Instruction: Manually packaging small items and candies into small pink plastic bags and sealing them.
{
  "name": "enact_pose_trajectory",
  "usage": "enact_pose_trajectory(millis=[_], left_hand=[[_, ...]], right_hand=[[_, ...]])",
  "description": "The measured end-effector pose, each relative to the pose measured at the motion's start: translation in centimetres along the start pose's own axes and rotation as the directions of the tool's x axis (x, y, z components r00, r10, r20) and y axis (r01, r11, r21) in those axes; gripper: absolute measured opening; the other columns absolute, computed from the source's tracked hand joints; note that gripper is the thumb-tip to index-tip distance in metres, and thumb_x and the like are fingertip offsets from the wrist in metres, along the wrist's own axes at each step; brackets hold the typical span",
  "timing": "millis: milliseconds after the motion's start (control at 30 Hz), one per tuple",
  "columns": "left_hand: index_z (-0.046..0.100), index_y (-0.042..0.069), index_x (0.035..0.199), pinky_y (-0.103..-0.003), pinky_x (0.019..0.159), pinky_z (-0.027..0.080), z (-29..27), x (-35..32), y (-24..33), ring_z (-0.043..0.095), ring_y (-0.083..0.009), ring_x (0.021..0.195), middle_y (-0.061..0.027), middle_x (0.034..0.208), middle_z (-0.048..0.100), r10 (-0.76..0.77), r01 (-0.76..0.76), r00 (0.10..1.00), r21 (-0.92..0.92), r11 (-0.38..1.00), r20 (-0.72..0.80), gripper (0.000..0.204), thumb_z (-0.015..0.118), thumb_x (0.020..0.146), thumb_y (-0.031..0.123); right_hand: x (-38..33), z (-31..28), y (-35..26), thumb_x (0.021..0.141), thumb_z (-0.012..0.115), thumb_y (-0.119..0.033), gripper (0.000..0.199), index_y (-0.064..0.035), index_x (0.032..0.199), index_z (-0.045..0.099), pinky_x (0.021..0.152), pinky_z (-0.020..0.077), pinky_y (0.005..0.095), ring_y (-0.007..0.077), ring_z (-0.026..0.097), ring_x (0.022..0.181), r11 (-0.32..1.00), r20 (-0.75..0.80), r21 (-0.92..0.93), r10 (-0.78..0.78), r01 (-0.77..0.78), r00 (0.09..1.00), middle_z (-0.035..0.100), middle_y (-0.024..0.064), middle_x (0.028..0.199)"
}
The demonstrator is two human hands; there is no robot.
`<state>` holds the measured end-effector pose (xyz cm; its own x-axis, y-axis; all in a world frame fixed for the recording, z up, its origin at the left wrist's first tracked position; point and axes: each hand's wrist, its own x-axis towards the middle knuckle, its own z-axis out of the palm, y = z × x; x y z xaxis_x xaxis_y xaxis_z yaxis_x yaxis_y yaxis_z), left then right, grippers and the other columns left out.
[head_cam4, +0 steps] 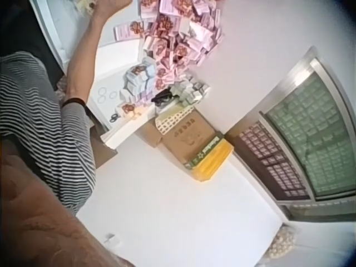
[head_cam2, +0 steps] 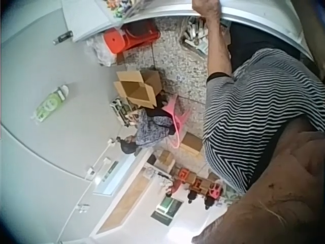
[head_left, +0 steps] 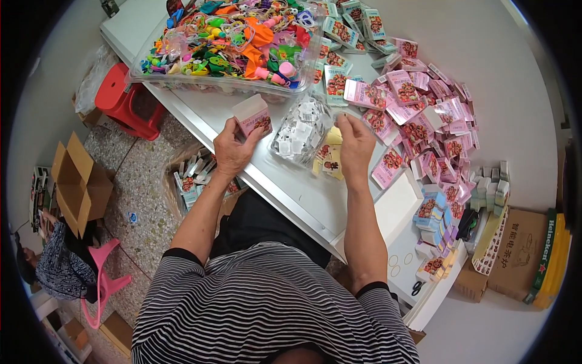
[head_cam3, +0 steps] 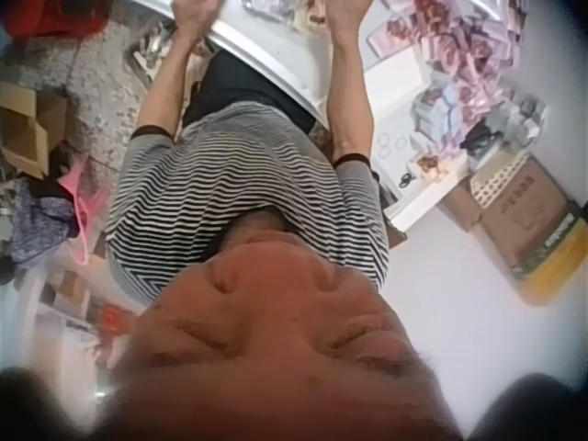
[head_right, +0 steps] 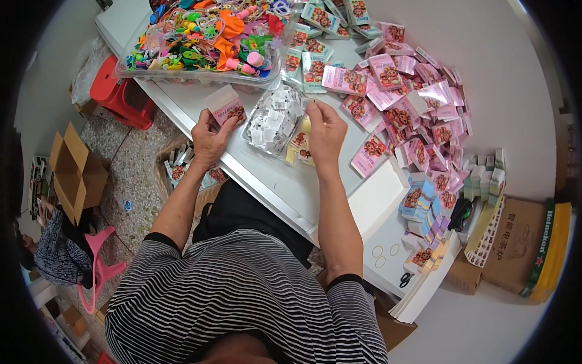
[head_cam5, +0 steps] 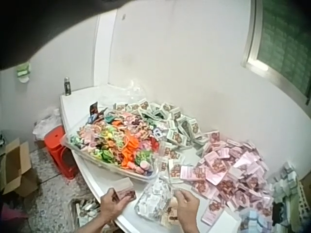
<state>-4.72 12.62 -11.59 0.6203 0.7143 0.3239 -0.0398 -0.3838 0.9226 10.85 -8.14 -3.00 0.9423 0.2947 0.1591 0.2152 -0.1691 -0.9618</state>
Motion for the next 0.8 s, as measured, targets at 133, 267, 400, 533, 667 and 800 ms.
enact_pose_trajectory(millis=[133,267,400,533,667,800], left_hand=[[0.062,-0.003,0.112,-0.029,0.072,0.058,-0.1,0.0,1.0,0.076,-0.0182,0.082,-0.0165,0.093,0.077,-0.020,0.019,1.000,0.048,0.999,0.021,0.042,0.084,0.085,0.020],[0.062,-0.002,0.110,-0.024,0.068,0.054,-0.2,0.0,1.2,0.067,-0.0075,0.077,-0.0077,0.090,0.075,-0.009,0.007,0.999,0.065,0.998,0.032,0.033,0.081,0.089,0.014],[0.062,-0.001,0.109,-0.024,0.067,0.053,-0.1,0.0,1.3,0.067,-0.0078,0.075,-0.0070,0.089,0.074,0.003,-0.004,1.000,0.046,0.999,0.016,0.033,0.082,0.088,0.014],[0.063,0.000,0.110,-0.024,0.067,0.053,-0.1,-0.1,1.2,0.067,-0.0083,0.074,-0.0067,0.089,0.075,-0.004,0.003,1.000,0.068,0.998,0.017,0.033,0.082,0.088,0.015],[0.065,0.002,0.115,-0.034,0.072,0.057,-0.3,0.0,1.2,0.073,-0.0260,0.079,-0.0143,0.091,0.074,0.086,-0.088,0.996,0.197,0.976,0.017,0.043,0.085,0.082,0.021],[0.065,0.005,0.122,-0.040,0.085,0.055,-0.5,0.3,2.1,0.068,-0.0328,0.093,-0.0154,0.098,0.068,0.194,-0.198,0.980,0.414,0.888,0.052,0.051,0.085,0.078,0.019]], right_hand=[[-1.1,-1.2,-1.1,0.097,0.074,-0.017,0.019,0.0009,0.102,0.074,0.074,0.0501,0.0261,0.0099,0.064,0.079,0.925,0.050,0.323,0.197,-0.202,0.979,0.071,0.0031,0.087],[-1.4,-1.2,-0.9,0.096,0.075,-0.017,0.019,-0.0013,0.106,0.073,0.076,0.0505,0.0264,0.0102,0.065,0.080,0.913,0.042,0.360,0.190,-0.193,0.981,0.072,0.0034,0.088],[-1.7,-1.3,-1.0,0.096,0.074,-0.016,0.018,-0.0011,0.106,0.073,0.078,0.0504,0.0265,0.0108,0.065,0.081,0.893,0.036,0.398,0.211,-0.208,0.977,0.072,0.0044,0.088],[-1.8,-1.5,-0.9,0.096,0.073,-0.015,0.020,0.0006,0.108,0.072,0.079,0.0509,0.0270,0.0119,0.066,0.083,0.855,0.077,0.453,0.244,-0.252,0.967,0.072,0.0048,0.090],[-1.8,-1.6,-0.7,0.097,0.072,-0.014,0.021,0.0015,0.110,0.071,0.080,0.0518,0.0277,0.0124,0.067,0.085,0.814,0.133,0.496,0.272,-0.302,0.953,0.072,0.0050,0.092],[-2.2,-1.5,-0.6,0.097,0.071,-0.015,0.021,0.0018,0.109,0.071,0.078,0.0526,0.0277,0.0123,0.066,0.084,0.830,0.126,0.474,0.266,-0.293,0.956,0.072,0.0054,0.093]])
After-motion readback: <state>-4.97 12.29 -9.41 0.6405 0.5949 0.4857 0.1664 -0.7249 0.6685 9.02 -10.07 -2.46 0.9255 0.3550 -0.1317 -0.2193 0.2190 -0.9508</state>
